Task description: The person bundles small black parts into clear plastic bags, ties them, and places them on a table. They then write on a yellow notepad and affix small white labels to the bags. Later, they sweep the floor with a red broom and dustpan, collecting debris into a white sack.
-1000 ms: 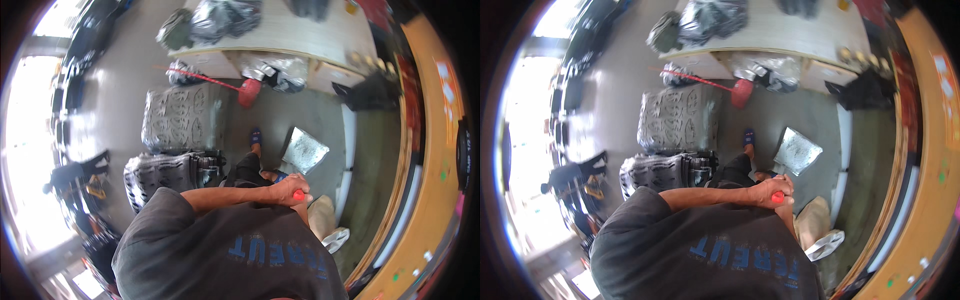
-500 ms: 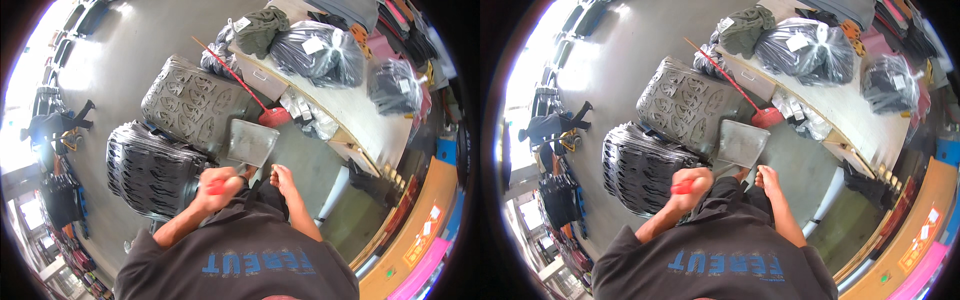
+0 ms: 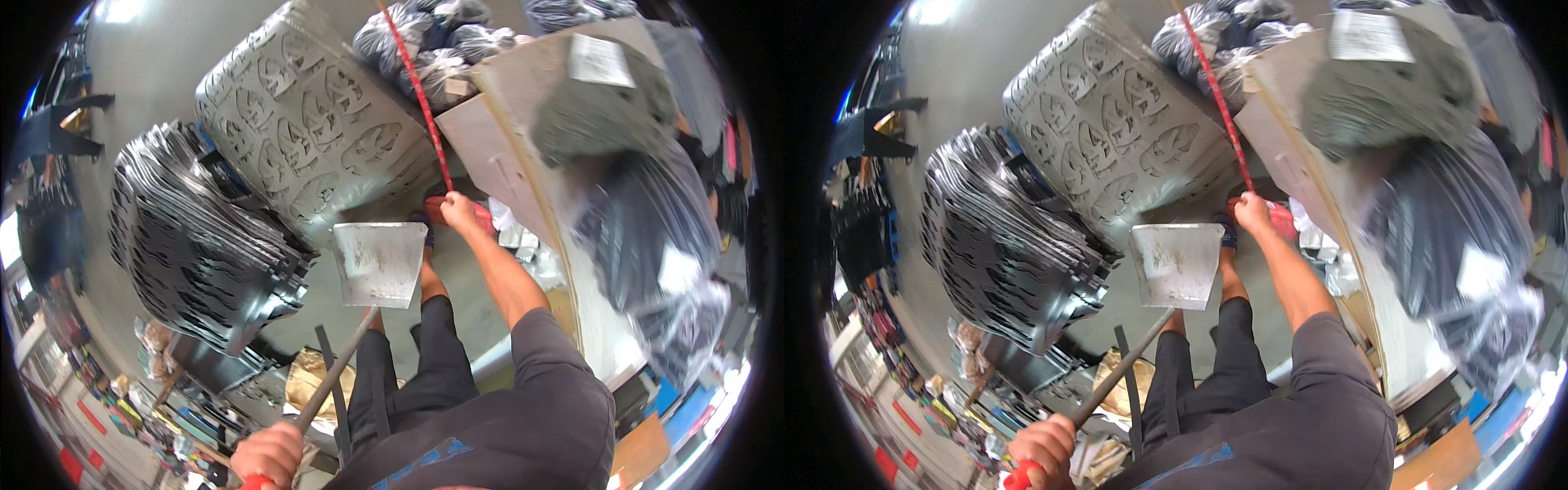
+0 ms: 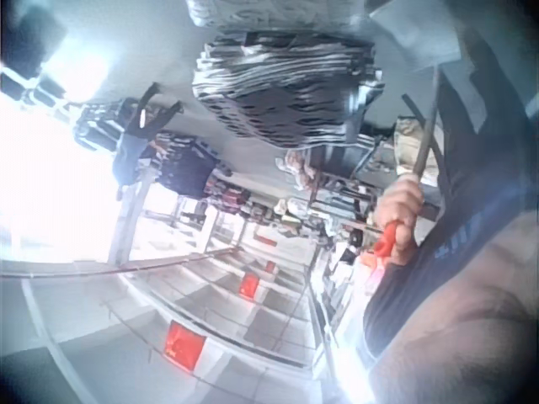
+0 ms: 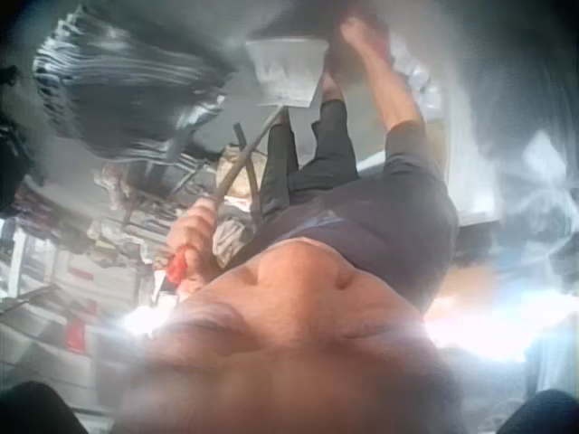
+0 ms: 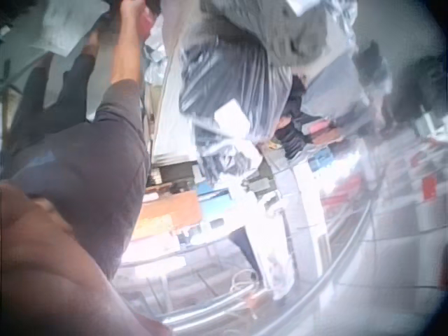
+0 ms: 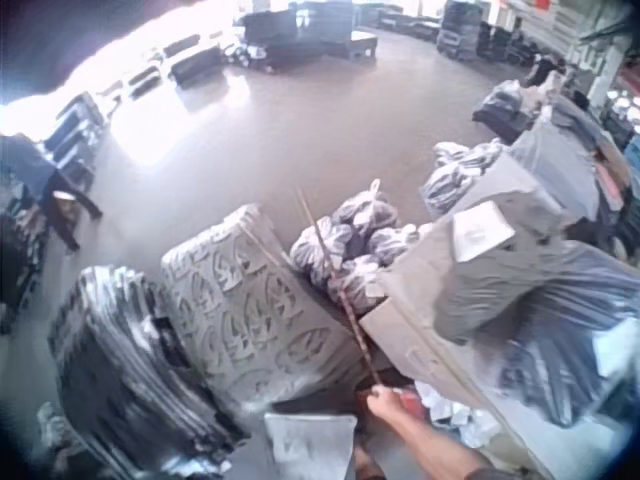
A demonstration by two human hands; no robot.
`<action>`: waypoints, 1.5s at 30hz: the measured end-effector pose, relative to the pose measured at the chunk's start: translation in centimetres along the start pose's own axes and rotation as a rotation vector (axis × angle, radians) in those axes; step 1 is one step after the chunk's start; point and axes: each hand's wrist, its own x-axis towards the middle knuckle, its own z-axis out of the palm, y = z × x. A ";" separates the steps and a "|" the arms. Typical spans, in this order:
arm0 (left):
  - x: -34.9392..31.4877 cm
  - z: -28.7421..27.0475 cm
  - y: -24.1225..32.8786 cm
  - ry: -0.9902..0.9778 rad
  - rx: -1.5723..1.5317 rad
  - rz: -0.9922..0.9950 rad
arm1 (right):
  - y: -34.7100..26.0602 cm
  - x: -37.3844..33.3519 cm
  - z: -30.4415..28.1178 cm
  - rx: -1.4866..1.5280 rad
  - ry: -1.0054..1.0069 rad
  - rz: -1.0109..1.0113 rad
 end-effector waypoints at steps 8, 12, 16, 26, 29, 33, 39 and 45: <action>2.2 -3.2 -14.1 -0.015 0.029 -0.051 | -1.0 21.5 4.6 -0.248 0.080 -0.003; 0.6 -3.2 -17.8 0.202 -0.039 -0.145 | -1.5 25.9 5.2 -0.239 0.055 -0.101; -2.2 -2.9 -19.1 0.359 0.066 -0.124 | -0.7 25.8 5.4 -0.314 0.183 -0.097; -18.0 -3.0 -15.5 0.503 0.200 -0.023 | -6.4 0.4 -3.0 0.298 0.097 -0.309; -24.9 -3.0 -14.2 0.607 0.289 -0.059 | -13.9 -11.3 -7.2 0.347 -0.227 -0.591; -34.9 -4.2 -13.2 0.715 0.270 -0.053 | -23.9 -27.6 -8.6 0.134 -0.310 -0.753; -45.7 -7.1 -10.4 0.920 0.142 0.062 | -35.5 -50.2 -3.4 0.020 -0.706 -0.962; -53.5 -10.2 -8.2 1.005 -0.185 0.181 | -41.7 -68.0 5.3 0.070 -0.955 -1.073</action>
